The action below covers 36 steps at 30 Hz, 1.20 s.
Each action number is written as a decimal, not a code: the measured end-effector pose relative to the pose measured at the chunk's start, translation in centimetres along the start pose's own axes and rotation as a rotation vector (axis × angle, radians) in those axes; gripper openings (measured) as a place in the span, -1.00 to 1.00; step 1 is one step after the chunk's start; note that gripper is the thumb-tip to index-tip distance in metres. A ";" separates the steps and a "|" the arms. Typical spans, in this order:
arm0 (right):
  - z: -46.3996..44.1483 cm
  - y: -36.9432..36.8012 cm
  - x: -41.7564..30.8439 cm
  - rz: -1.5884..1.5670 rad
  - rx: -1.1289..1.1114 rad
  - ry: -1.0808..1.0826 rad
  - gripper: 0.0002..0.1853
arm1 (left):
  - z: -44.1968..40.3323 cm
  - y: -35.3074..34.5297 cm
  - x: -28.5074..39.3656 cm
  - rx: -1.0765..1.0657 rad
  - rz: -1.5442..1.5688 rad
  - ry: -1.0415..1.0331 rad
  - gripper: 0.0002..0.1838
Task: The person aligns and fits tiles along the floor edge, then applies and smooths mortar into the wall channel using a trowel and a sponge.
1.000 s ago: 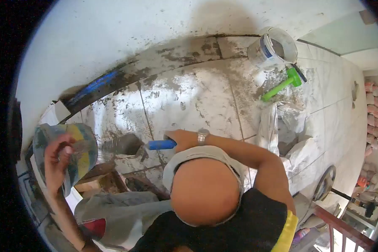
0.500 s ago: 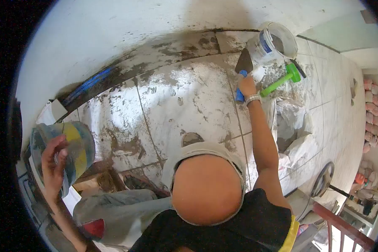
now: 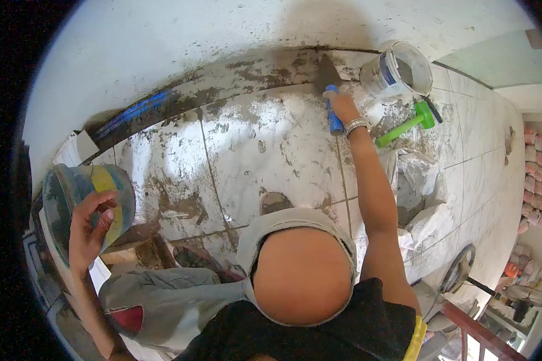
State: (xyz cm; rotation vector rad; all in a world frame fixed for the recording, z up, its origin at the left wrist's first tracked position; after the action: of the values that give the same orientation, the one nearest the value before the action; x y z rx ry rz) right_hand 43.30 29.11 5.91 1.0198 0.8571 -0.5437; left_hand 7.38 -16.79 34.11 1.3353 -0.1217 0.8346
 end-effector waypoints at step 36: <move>8.1 0.7 3.0 0.203 0.068 -0.074 -0.51 | 0.3 -0.4 -1.2 -0.012 0.010 -0.003 -0.72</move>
State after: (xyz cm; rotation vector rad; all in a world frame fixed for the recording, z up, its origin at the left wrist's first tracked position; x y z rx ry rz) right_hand 48.38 22.14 5.88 1.1272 0.6649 -0.4373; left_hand 6.92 -17.62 33.23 1.3258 -0.1361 0.8389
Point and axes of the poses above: each hand's wrist, its own z-axis away from the middle knuckle, its own y-axis out of the back of the hand, x = y × z, the point moved 3 cm from there along -z, towards the middle knuckle, and after that the axes turned 12 degrees about -z, right-handed, at the moved point
